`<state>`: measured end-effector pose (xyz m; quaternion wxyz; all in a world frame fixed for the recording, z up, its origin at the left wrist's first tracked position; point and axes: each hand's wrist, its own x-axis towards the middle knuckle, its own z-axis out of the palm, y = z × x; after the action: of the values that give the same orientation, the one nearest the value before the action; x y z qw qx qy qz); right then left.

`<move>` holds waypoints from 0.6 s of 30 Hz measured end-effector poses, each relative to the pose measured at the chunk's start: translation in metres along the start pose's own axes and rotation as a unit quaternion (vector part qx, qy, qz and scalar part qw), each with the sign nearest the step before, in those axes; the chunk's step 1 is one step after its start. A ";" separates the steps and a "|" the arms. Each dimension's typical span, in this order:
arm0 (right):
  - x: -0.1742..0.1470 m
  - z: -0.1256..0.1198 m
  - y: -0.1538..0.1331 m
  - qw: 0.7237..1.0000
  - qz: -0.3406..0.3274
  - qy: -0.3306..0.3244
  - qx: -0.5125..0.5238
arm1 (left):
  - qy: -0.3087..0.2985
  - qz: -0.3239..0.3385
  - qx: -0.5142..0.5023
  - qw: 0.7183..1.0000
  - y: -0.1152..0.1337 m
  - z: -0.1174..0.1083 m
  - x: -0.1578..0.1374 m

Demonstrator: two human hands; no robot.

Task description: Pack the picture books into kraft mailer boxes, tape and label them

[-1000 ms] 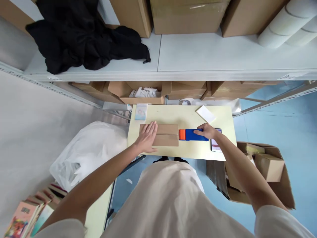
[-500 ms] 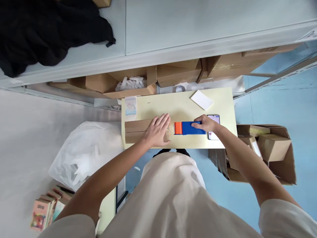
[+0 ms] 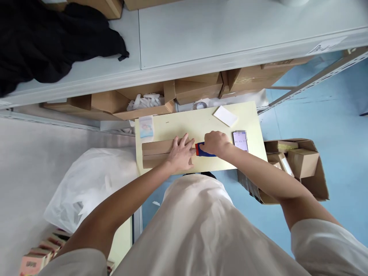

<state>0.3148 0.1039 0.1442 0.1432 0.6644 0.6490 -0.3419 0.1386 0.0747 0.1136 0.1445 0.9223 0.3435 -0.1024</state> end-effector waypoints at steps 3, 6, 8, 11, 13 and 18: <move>-0.001 0.003 -0.032 0.999 -0.005 -0.003 -0.049 | -0.004 -0.012 0.006 1.000 0.003 0.002 0.003; -0.002 0.015 -0.037 0.994 -0.013 0.011 -0.106 | -0.008 -0.014 0.009 1.000 0.005 0.002 0.004; -0.004 0.024 -0.024 0.992 -0.001 0.016 -0.124 | -0.003 -0.015 0.013 1.000 0.005 0.002 0.003; -0.011 0.035 0.010 0.992 0.058 0.068 -0.084 | 0.018 -0.007 0.003 1.000 0.004 0.003 0.000; -0.018 0.041 0.033 0.985 0.104 0.131 -0.049 | 0.041 -0.001 -0.024 0.999 0.003 0.003 -0.002; -0.026 0.071 0.059 0.971 0.130 0.193 0.052 | 0.121 0.002 -0.106 0.987 -0.004 -0.003 -0.017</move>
<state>0.3549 0.0324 0.0946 0.0242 0.8028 0.5541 -0.2189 0.1236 0.0686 0.1205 0.1986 0.9083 0.3652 0.0476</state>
